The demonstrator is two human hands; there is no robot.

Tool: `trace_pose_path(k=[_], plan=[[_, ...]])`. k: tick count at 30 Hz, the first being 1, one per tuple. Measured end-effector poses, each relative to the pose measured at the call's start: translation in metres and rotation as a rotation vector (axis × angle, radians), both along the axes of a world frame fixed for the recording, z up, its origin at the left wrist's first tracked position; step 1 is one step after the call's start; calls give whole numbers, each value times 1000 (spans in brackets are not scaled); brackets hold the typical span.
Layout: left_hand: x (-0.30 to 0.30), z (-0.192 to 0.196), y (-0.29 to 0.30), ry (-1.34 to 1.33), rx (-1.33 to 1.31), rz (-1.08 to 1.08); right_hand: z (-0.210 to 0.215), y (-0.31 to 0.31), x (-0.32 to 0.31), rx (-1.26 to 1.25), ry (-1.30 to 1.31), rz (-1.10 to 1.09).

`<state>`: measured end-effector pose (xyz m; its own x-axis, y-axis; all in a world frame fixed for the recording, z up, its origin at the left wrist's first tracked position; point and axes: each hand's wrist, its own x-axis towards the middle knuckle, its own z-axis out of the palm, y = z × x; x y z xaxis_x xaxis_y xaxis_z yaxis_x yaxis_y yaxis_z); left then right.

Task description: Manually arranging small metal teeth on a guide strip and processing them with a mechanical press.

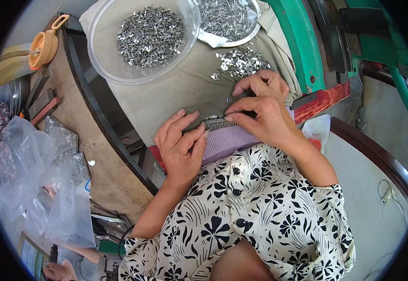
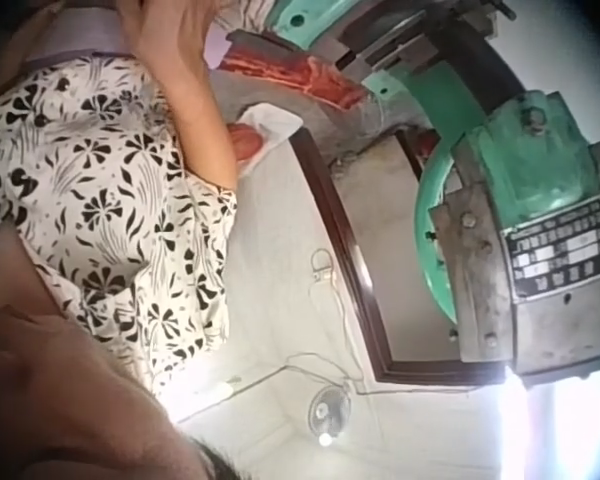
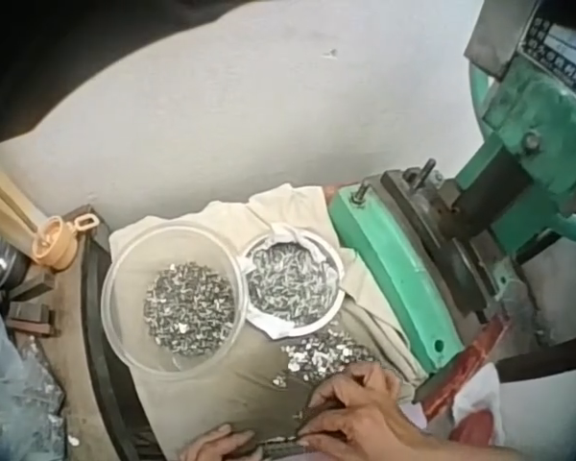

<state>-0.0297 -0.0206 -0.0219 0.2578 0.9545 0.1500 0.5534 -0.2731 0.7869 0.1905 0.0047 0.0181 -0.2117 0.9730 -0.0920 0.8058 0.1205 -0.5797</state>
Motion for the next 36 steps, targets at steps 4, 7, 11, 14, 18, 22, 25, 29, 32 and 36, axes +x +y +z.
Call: trace_pose_path(k=[4, 7, 11, 14, 18, 22, 25, 29, 32, 36], plan=[[0, 1, 0, 0, -11, 2, 4, 2, 0, 1, 13, 0], [0, -1, 0, -3, 12, 11, 2, 2, 1, 28, 2, 2], [0, -1, 1, -6, 13, 10, 5, -1, 9, 18, -19, -7], [0, -1, 1, -4, 17, 8, 5, -2, 12, 17, -26, -20], [1, -1, 1, 5, 23, 13, 4, 0, 17, 30, 6, -18], [0, -1, -1, 8, 26, 13, 10, 7, 18, 117, 7, -47], [0, -1, -1, 21, 32, 5, 8, 11, 12, 167, -29, -44], [0, 0, -7, 71, 48, -29, -1, 10, 6, 229, -78, 7], [0, -1, -8, 73, 56, -31, -3, 8, 2, 257, -96, 48], [-1, 4, -2, 82, 51, -27, 1, 13, -1, 245, -105, 66]])
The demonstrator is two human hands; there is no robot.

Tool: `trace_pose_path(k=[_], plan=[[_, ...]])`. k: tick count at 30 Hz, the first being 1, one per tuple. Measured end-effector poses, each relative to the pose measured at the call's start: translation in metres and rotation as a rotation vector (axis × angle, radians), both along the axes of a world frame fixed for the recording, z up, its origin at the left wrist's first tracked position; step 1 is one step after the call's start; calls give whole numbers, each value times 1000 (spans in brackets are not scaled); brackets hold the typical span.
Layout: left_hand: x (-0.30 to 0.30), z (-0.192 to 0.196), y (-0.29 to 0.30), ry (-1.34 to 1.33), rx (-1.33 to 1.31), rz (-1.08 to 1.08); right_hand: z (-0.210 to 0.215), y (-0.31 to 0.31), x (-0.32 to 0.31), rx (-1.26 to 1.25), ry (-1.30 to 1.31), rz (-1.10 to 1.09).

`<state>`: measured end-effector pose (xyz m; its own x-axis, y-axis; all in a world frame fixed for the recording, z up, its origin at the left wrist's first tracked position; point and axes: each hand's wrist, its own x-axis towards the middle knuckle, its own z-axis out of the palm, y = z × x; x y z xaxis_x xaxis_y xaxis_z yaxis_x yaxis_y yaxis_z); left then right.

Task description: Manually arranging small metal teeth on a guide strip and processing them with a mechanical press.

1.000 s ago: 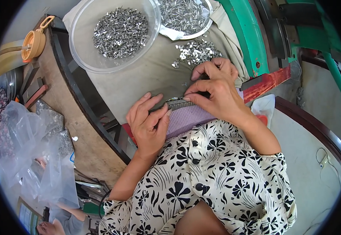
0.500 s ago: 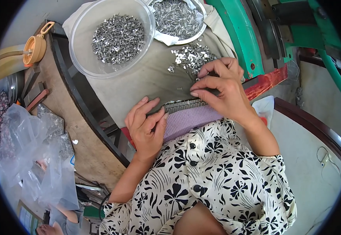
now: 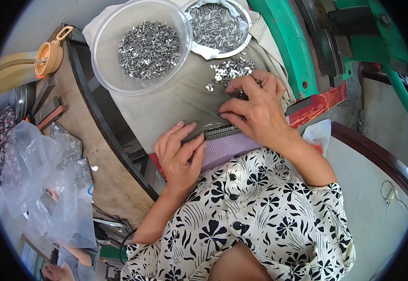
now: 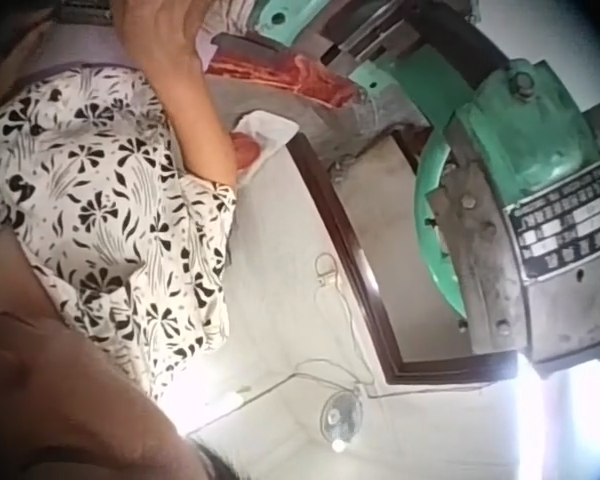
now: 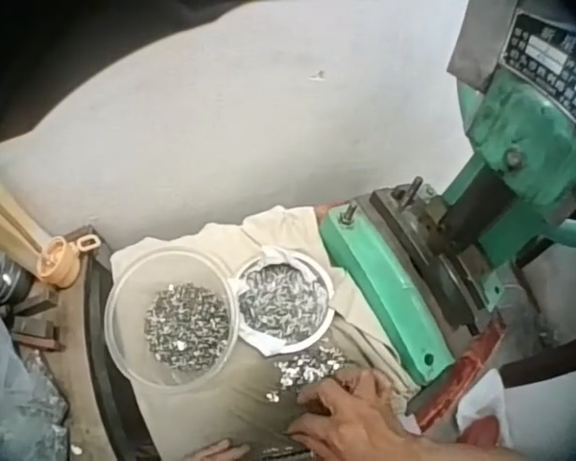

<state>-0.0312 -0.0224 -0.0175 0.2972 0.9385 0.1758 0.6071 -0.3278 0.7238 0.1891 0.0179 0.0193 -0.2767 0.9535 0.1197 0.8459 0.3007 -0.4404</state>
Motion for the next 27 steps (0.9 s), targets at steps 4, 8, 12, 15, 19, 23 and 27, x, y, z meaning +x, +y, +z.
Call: trace_pose_path(k=[4, 8, 12, 15, 19, 23, 27], plan=[[-7, 11, 21, -4, -37, 19, 2, 7, 4, -61, 65, 90], [-5, 17, 41, 58, -4, -118, 1, 11, 3, -64, 28, 127], [-5, 21, 57, 141, -62, -275, -1, 9, 9, -64, 35, 126], [-5, 21, 65, 161, -67, -341, 1, 7, 14, -73, 42, 83], [0, 22, 71, 183, -53, -374, 4, 5, 18, -101, 87, 14], [7, 15, 76, 175, -43, -373, 5, 7, 17, -123, 146, 51], [5, 12, 76, 67, -88, -274, 5, 11, 17, -159, 170, 96]])
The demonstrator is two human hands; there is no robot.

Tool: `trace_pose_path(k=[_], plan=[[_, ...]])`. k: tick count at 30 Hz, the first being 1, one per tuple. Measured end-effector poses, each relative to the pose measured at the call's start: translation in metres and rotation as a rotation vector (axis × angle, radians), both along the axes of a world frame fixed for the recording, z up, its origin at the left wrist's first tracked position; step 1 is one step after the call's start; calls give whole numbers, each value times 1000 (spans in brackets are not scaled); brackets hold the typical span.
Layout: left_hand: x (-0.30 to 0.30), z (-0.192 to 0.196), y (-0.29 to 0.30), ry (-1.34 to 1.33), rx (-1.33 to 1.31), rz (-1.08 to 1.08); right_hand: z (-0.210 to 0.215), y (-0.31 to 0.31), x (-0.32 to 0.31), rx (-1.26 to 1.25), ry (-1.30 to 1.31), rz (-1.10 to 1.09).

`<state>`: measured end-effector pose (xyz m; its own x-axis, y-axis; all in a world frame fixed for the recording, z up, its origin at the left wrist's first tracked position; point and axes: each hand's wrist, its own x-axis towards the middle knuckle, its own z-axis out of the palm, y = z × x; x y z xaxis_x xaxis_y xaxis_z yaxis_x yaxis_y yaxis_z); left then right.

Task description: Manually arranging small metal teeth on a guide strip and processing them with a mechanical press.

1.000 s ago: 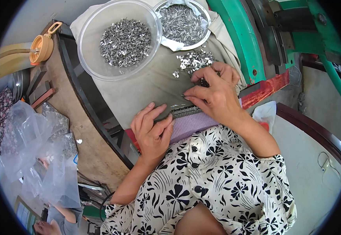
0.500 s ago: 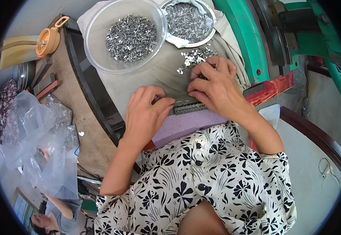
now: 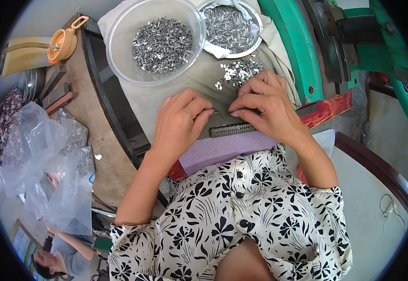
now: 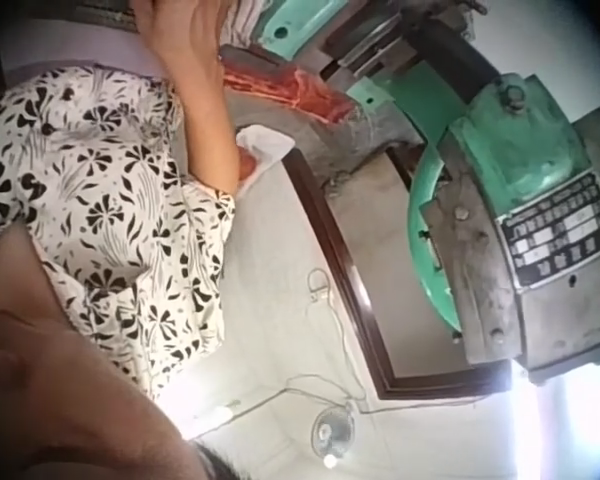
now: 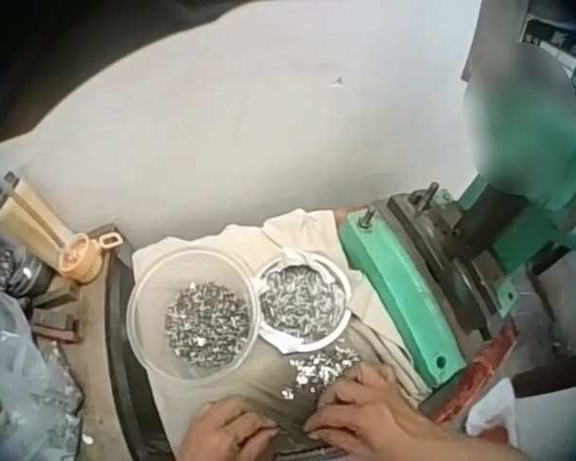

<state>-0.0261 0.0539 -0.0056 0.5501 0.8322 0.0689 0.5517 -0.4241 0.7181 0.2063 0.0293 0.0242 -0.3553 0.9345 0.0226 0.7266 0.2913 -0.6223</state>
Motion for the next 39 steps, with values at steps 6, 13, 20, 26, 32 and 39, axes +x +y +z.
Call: trace_pose_path(k=[6, 13, 20, 26, 32, 39], plan=[[-14, 2, -11, -133, -104, 112, -7, 8, -10, 60, 30, 148], [-16, 3, -18, -169, -208, 203, -16, 17, -24, 151, -73, 200], [-11, 1, -13, -93, -55, 119, -8, 14, -17, 183, -38, 153], [-2, 7, -1, -62, -43, -30, 7, 2, 4, -124, 142, -85], [-7, 12, 10, 2, -88, -231, -1, -16, 24, -341, 399, -333], [-4, 10, 12, 31, -86, -236, -6, -22, 25, -563, 675, -465]])
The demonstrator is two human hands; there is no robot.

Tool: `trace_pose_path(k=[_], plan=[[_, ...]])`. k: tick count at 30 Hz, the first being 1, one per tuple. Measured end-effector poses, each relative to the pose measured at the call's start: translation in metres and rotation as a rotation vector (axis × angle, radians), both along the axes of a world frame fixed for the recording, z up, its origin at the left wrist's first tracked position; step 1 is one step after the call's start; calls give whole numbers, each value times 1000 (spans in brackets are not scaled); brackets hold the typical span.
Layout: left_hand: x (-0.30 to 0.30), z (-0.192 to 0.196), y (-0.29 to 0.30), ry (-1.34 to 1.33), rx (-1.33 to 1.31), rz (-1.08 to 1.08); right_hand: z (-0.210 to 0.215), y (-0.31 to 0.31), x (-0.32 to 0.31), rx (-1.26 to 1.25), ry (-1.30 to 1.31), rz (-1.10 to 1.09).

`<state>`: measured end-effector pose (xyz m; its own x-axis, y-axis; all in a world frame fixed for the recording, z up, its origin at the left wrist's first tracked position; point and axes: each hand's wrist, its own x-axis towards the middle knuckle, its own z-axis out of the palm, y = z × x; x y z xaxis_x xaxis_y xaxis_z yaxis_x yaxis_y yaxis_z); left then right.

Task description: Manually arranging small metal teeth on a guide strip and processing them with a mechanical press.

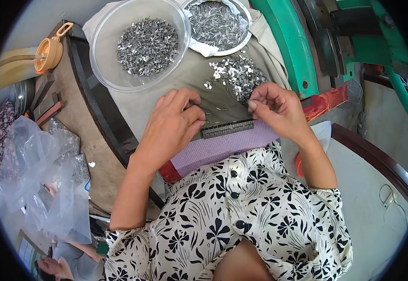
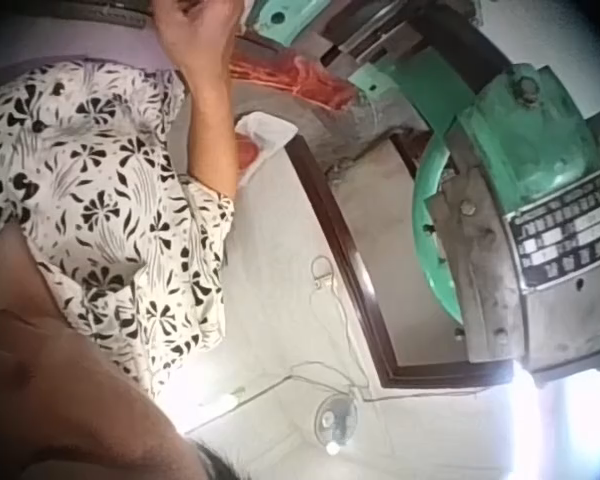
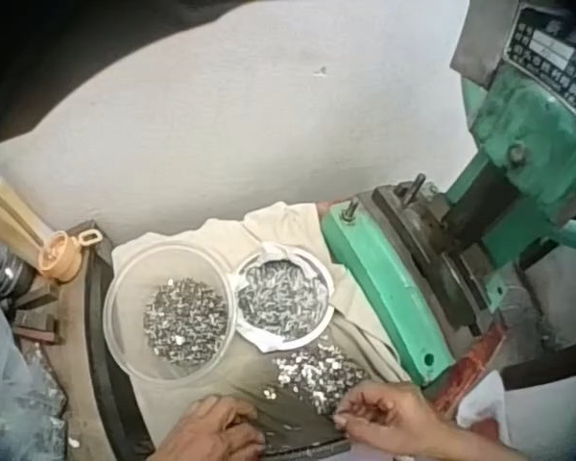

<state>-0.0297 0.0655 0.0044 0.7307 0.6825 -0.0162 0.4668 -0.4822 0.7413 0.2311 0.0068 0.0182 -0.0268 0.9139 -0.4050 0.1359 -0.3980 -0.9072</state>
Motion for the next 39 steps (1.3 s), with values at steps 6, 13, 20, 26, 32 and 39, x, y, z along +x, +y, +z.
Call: trace_pose_path(k=[6, 13, 20, 26, 32, 39], plan=[[5, -9, 1, -49, 47, 65, 4, 2, 1, 155, -200, 102], [-3, -3, -10, -128, -23, 245, -1, 3, -2, 114, -158, 60], [-16, -7, -54, -190, 6, 481, 8, 18, -15, 241, -382, 340], [-13, -10, -50, -172, 14, 448, 6, 25, -20, 447, -542, 461], [-4, 1, -18, -75, 59, 277, 7, 21, -31, 552, -809, 615], [10, -1, -9, 13, 60, 131, 8, 19, -28, 461, -747, 553]])
